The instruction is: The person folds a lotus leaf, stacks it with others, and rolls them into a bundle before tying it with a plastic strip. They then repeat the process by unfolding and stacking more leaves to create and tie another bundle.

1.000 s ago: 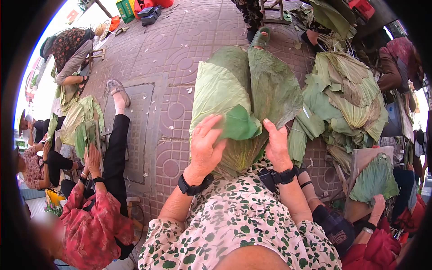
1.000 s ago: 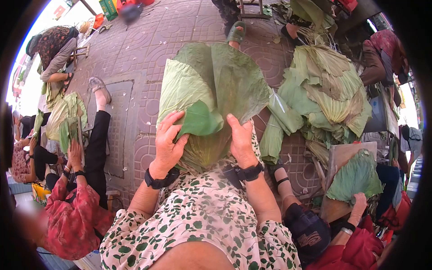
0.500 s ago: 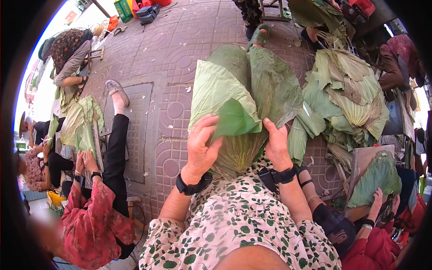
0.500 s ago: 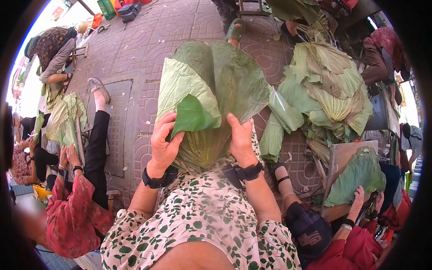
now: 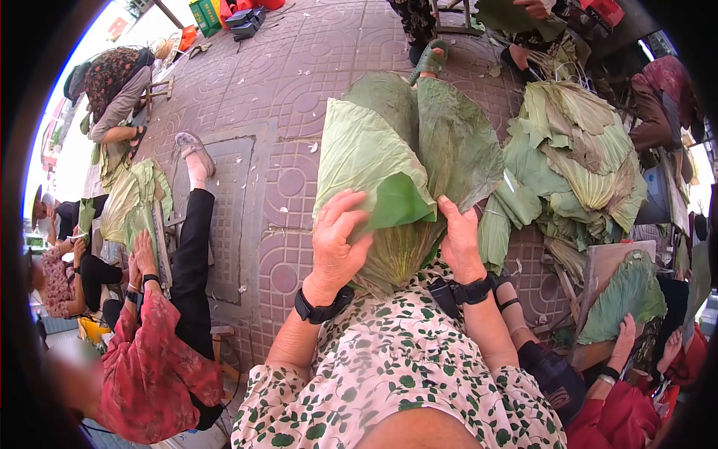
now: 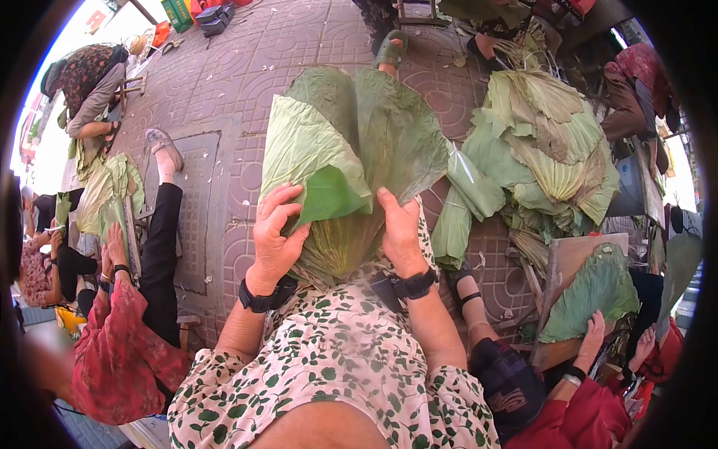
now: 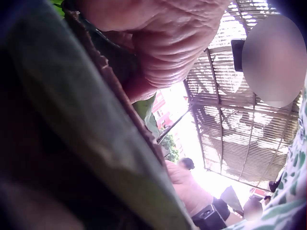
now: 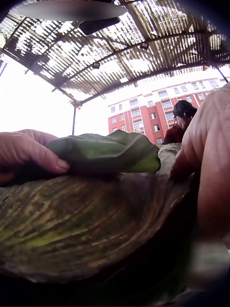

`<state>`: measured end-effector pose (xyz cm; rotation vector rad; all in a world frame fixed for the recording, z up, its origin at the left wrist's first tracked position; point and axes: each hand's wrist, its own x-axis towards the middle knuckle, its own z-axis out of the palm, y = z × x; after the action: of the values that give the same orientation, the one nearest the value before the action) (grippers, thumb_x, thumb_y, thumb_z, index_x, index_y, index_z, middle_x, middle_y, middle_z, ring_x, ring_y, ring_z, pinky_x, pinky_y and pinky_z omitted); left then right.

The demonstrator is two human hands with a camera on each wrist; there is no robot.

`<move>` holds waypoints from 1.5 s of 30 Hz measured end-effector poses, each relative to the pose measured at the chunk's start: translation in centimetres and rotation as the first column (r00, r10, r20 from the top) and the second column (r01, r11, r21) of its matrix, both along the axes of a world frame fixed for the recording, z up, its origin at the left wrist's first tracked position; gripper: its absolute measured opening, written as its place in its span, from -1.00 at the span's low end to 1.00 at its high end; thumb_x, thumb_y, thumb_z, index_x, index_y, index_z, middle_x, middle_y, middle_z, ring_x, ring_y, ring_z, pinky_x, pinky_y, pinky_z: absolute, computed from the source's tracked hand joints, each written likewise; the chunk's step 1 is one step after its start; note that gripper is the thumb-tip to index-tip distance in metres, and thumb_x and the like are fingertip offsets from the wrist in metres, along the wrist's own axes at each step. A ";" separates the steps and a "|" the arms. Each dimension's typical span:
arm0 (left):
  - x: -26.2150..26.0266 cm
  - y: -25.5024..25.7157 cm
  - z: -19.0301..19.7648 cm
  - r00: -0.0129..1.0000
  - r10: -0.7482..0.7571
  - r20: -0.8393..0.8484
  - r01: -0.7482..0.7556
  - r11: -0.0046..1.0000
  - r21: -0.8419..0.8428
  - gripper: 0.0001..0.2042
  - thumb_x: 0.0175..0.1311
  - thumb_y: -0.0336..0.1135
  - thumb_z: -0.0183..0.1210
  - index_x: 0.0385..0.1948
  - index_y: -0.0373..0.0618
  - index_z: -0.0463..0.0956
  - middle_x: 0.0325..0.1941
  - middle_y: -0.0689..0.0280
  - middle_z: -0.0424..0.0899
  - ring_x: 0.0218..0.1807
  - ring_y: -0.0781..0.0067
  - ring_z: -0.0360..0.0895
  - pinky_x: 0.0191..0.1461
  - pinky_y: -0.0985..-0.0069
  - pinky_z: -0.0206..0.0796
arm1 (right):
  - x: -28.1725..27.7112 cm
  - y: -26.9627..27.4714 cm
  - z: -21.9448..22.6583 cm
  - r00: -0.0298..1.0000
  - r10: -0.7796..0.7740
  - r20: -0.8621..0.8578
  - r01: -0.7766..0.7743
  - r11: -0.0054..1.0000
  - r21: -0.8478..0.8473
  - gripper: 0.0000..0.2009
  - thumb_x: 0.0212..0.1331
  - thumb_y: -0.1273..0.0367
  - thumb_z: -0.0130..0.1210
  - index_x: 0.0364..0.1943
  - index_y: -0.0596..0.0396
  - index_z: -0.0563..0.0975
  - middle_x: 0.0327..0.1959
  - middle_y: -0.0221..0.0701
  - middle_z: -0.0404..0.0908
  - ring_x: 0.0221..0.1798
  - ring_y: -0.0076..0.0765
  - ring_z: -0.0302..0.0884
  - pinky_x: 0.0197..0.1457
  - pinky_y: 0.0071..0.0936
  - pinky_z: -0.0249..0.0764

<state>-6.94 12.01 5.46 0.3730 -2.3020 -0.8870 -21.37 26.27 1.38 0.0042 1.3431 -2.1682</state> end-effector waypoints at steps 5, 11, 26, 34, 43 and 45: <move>0.0 0.1 -0.1 1.000 0.005 0.007 -0.005 1.000 -0.001 -0.71 -0.27 -0.63 0.25 -0.40 -0.21 0.47 -0.02 0.18 0.54 0.13 0.08 0.40 0.21 0.27 0.17 | 0.2 0.0 0.3 1.000 -0.004 -0.030 0.003 0.999 -0.033 -0.70 0.16 0.50 0.02 0.01 0.19 0.40 -0.08 -0.40 0.53 -0.09 -0.48 0.48 0.04 -0.48 0.38; 0.0 0.1 0.1 1.000 0.010 0.025 -0.010 1.000 -0.010 -0.70 -0.29 -0.64 0.24 -0.40 -0.21 0.47 -0.02 0.18 0.54 0.14 0.09 0.39 0.21 0.27 0.17 | 0.1 0.1 0.1 0.999 0.005 -0.041 -0.006 0.999 -0.037 -0.68 0.16 0.52 0.02 0.03 0.21 0.38 -0.04 -0.38 0.50 -0.05 -0.47 0.45 0.07 -0.48 0.35; -0.1 0.8 0.8 0.990 0.124 0.066 -0.128 0.991 0.048 -0.59 -0.19 -0.64 0.25 -0.17 -0.21 0.50 0.07 0.17 0.47 0.13 0.15 0.39 0.20 0.35 0.20 | 0.3 0.0 0.6 0.999 -0.008 -0.034 0.007 0.999 -0.033 -0.67 0.16 0.53 0.01 0.04 0.23 0.38 -0.03 -0.37 0.50 -0.05 -0.47 0.44 0.07 -0.48 0.33; 0.5 -0.8 -0.3 0.978 0.191 -0.079 -0.127 0.859 0.497 -0.78 0.14 -0.56 0.14 -0.16 -0.21 0.49 -0.23 0.38 0.57 -0.18 0.59 0.45 -0.06 0.65 0.27 | 0.2 0.1 0.5 0.999 0.034 -0.037 -0.034 0.999 -0.001 -0.63 0.14 0.50 0.04 0.08 0.18 0.36 0.02 -0.41 0.47 0.00 -0.48 0.42 0.12 -0.49 0.30; 1.8 -4.1 -0.4 0.869 0.409 -0.277 0.022 0.528 0.849 -0.82 0.21 -0.49 0.10 -0.14 -0.21 0.47 -0.22 0.42 0.57 -0.25 0.67 0.46 -0.14 0.67 0.31 | 0.3 0.0 0.7 0.998 0.029 -0.050 -0.030 0.999 -0.013 -0.64 0.15 0.49 0.04 0.07 0.17 0.37 0.01 -0.43 0.47 0.01 -0.50 0.40 0.13 -0.49 0.28; 2.3 -4.7 -0.5 0.853 0.428 -0.299 0.076 0.465 0.882 -0.82 0.22 -0.50 0.08 -0.14 -0.20 0.47 -0.21 0.39 0.58 -0.23 0.64 0.48 -0.12 0.64 0.33 | 0.2 -0.1 0.5 0.999 0.026 -0.041 -0.027 0.999 -0.022 -0.64 0.15 0.50 0.04 0.07 0.17 0.37 0.01 -0.43 0.47 0.00 -0.49 0.40 0.12 -0.49 0.29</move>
<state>-4.62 7.28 4.99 0.7124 -1.1201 -1.7858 -21.14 26.20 1.86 -0.0661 1.3332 -2.1721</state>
